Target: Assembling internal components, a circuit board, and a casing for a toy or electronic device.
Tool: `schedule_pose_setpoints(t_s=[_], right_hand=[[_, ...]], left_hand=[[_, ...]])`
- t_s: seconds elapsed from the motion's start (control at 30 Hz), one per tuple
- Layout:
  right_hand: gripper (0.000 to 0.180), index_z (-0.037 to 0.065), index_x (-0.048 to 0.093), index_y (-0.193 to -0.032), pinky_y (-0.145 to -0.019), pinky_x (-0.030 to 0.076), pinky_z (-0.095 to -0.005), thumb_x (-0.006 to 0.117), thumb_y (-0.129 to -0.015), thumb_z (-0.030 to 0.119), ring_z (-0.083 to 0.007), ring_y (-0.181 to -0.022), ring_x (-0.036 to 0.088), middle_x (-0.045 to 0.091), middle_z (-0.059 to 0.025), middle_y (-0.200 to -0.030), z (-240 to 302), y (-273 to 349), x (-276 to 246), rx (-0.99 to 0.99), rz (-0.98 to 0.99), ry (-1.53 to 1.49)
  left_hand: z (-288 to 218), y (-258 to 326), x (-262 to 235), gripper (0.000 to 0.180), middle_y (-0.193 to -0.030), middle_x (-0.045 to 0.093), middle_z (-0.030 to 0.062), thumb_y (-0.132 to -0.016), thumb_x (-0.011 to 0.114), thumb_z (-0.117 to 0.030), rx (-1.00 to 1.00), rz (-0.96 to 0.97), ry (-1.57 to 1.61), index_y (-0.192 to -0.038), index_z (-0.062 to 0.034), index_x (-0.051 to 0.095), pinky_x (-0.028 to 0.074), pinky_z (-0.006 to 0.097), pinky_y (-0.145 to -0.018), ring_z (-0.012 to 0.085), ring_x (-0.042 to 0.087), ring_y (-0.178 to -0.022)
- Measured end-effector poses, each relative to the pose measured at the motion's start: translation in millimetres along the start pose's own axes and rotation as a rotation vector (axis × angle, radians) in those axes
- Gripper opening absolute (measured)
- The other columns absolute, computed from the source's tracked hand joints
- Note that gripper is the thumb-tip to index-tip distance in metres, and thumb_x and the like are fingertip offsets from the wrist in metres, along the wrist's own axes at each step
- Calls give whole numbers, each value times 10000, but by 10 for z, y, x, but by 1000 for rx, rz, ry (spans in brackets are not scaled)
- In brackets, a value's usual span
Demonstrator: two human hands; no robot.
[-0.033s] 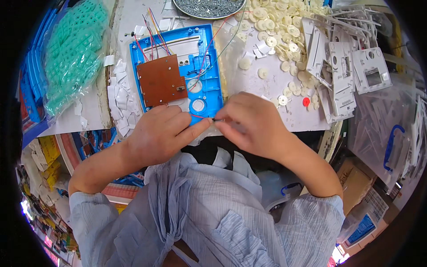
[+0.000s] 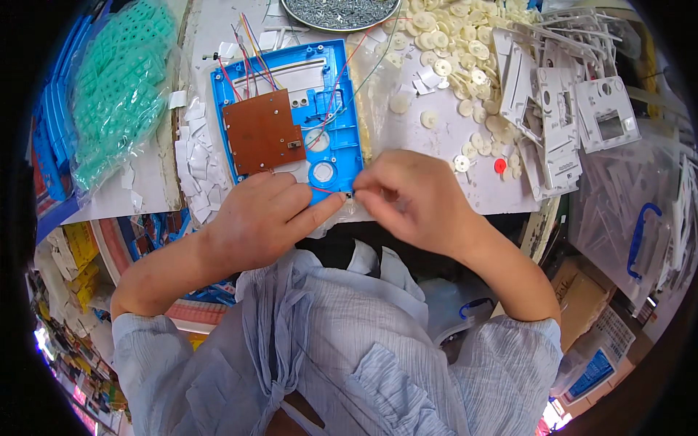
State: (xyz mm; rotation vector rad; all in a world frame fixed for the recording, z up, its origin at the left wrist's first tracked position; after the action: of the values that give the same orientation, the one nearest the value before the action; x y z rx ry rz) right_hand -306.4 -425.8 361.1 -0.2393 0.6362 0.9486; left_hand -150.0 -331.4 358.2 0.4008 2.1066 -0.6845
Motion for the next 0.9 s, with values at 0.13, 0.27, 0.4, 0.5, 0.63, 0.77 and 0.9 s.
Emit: schedule_pose_setpoints(t_s=[0.13,0.27,0.4,0.5,0.63,0.77,0.9], right_hand=[[118,21,687,-970,-601,538,-325,745,-874,58,-232,-612,675,681,-110,-733,-45,-42,37,207,63,-151],[104,28,678,-953,-602,541,-398,725,-885,91,-306,-650,697,695,-144,-734,10,-112,23,188,118,-55],[111,44,644,-916,-608,525,-478,701,-899,138,-384,-691,684,681,-167,-729,67,-156,31,106,164,137],[123,52,625,-915,-611,513,-503,695,-902,152,-401,-685,671,666,-163,-712,112,-185,50,105,186,224],[118,65,637,-962,-608,519,-482,696,-901,146,-387,-661,671,666,-151,-711,115,-231,23,38,193,232],[91,67,684,-946,-617,538,-418,708,-888,133,-333,-676,693,680,-127,-719,368,-675,-236,-54,-39,129],[222,37,716,-801,-657,565,-463,734,-836,256,-339,-744,718,704,-148,-751,377,-1319,-92,-121,-180,495]], left_hand=[[-7,1,8,456,-805,493,14,-783,677,-132,0,22,-26,-1237,-91,697,432,347,-583,186,545,-710],[-19,-8,4,448,-809,497,13,-783,676,-135,11,17,-27,-1228,-83,685,435,345,-585,184,552,-717],[-38,-39,34,437,-814,503,15,-791,671,-141,17,29,-38,-1222,-70,663,437,343,-582,182,558,-719],[-49,-53,45,428,-823,516,19,-798,667,-144,16,33,-55,-1218,-64,654,440,342,-579,181,565,-722],[-41,-91,28,412,-835,530,22,-806,661,-142,1,68,-26,-1210,-59,657,453,349,-583,183,574,-723],[-19,11,-36,391,-900,584,36,-807,707,-119,-45,16,16,-1191,-57,660,485,368,-618,208,606,-764],[84,89,-312,369,-1035,642,93,-796,756,-99,-172,-203,70,-1148,-47,659,510,417,-732,281,640,-884]])
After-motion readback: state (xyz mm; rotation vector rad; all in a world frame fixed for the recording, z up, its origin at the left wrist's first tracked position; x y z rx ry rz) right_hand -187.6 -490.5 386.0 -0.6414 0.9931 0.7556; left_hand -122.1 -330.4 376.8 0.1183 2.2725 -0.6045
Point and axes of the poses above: each hand's wrist, its own y-axis away from the middle knuckle, its own x-axis out of the palm, z = x × y, the point moved 6 cm from there along -y, towards the middle knuckle
